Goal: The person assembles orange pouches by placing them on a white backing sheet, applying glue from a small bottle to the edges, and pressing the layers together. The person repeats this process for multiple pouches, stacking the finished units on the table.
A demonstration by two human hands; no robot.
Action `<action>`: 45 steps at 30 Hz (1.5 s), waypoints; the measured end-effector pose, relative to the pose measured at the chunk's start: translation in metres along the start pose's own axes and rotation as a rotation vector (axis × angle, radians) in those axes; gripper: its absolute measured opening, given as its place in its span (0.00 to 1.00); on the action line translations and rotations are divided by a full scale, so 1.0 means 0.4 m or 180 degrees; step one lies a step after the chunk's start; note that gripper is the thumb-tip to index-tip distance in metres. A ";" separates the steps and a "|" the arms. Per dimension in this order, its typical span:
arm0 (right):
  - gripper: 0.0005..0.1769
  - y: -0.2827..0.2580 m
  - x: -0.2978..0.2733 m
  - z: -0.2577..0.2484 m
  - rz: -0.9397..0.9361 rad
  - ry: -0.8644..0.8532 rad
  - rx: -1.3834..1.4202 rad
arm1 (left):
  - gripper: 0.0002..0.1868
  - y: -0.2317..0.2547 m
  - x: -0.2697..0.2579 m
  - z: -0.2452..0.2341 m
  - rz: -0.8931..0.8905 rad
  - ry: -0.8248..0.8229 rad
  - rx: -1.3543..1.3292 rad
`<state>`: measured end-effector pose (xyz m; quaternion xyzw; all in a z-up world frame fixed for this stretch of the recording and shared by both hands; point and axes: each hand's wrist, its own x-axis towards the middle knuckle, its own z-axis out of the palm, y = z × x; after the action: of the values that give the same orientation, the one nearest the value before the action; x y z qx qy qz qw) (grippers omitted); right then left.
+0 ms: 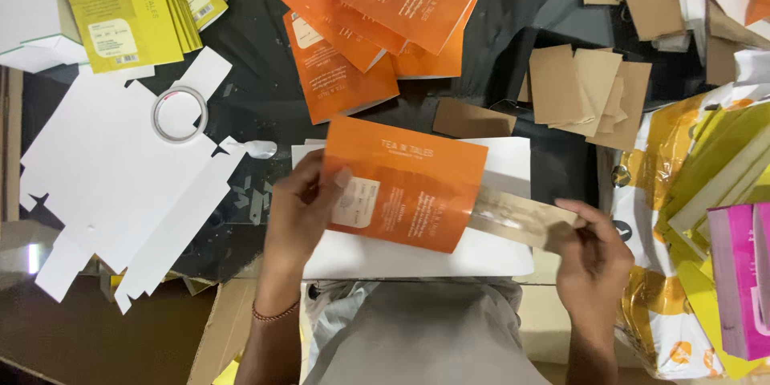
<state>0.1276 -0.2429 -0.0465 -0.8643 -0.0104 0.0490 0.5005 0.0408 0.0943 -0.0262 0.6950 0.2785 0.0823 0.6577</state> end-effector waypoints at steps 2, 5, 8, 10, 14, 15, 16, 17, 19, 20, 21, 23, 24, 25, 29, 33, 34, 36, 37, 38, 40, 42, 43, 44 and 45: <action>0.17 0.007 -0.006 0.007 0.0033 0.0291 0.0259 | 0.08 -0.006 0.018 -0.015 0.0172 0.0147 0.0108; 0.16 0.016 -0.008 0.015 0.0002 0.0678 0.0781 | 0.06 0.048 0.042 -0.024 0.0244 0.0631 -0.0092; 0.16 0.027 -0.008 0.014 -0.0104 0.0854 0.1047 | 0.09 0.106 0.099 -0.024 0.0362 0.1022 -0.0693; 0.16 0.034 -0.005 0.017 -0.0177 0.0927 0.1074 | 0.15 0.133 0.155 -0.021 0.0611 0.1093 -0.0992; 0.15 0.091 0.004 0.029 -0.0159 0.1071 0.1195 | 0.22 0.153 0.275 0.004 0.1062 0.0707 -0.1361; 0.15 0.118 0.005 0.032 -0.0248 0.1095 0.1238 | 0.26 0.149 0.304 0.013 0.1169 0.0501 -0.1512; 0.15 0.098 0.001 0.031 -0.0266 0.1109 0.1249 | 0.26 0.152 0.323 0.029 0.1192 0.0490 -0.1517; 0.14 0.074 -0.004 0.029 -0.0172 0.1053 0.0979 | 0.31 0.157 0.344 0.046 0.0896 0.0737 -0.1513; 0.14 0.059 -0.011 0.026 -0.0078 0.1016 0.0714 | 0.37 0.166 0.364 0.072 0.0609 0.0963 -0.1506; 0.13 0.068 -0.013 0.025 -0.0101 0.0823 0.0772 | 0.42 0.170 0.363 0.082 0.0619 0.0791 -0.1481; 0.12 0.076 -0.017 0.024 -0.0113 0.0640 0.0826 | 0.48 0.173 0.363 0.093 0.0622 0.0607 -0.1453; 0.11 0.054 -0.012 0.019 -0.0111 0.0393 0.0720 | 0.48 0.165 0.344 0.095 0.0879 0.0325 -0.1393; 0.10 0.045 -0.013 0.012 -0.0112 0.0114 0.0615 | 0.48 0.158 0.334 0.099 0.1134 0.0073 -0.1339; 0.10 0.056 -0.010 0.015 -0.0082 0.0162 0.0606 | 0.48 0.146 0.323 0.093 0.1116 0.0017 -0.1341; 0.12 0.015 -0.004 0.007 -0.0298 -0.0530 0.0298 | 0.41 0.178 0.217 0.060 0.0923 -0.0076 -0.0334; 0.15 -0.039 -0.002 0.004 -0.0512 -0.1085 -0.0043 | 0.29 0.124 0.112 0.012 0.1447 -0.0672 0.1177; 0.15 -0.047 -0.004 0.011 -0.0499 -0.1104 -0.0046 | 0.29 0.115 0.075 0.025 0.1424 -0.0668 0.1177; 0.20 -0.059 -0.006 0.018 -0.0931 -0.1537 -0.0286 | 0.29 0.102 0.009 0.059 0.1352 -0.0647 0.1585; 0.20 -0.072 -0.004 0.018 -0.0906 -0.1531 -0.0296 | 0.29 0.076 -0.013 0.077 0.1340 -0.0671 0.1575; 0.17 -0.085 -0.002 0.019 -0.1064 -0.1945 -0.0391 | 0.29 0.050 -0.035 0.095 0.1513 -0.0655 0.1996; 0.15 -0.084 0.003 0.017 -0.1192 -0.2375 -0.0493 | 0.31 0.015 -0.068 0.124 0.1659 -0.0656 0.2401; 0.14 -0.060 0.010 0.016 -0.1361 -0.2600 -0.0126 | 0.34 -0.003 -0.083 0.143 0.1449 -0.0686 0.2865; 0.14 -0.064 0.015 0.017 -0.1341 -0.2606 -0.0133 | 0.34 -0.015 -0.085 0.146 0.1436 -0.0701 0.2856; 0.10 -0.069 0.020 0.017 -0.1223 -0.1879 -0.0352 | 0.38 -0.026 -0.088 0.149 0.1518 -0.0645 0.3151; 0.08 -0.074 0.027 0.020 -0.1110 -0.1138 -0.0560 | 0.41 -0.036 -0.087 0.151 0.1618 -0.0581 0.3450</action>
<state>0.1386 -0.2205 -0.0255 -0.8673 -0.2516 0.1127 0.4145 0.0369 0.0244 -0.0385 0.9801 0.0485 0.0233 0.1909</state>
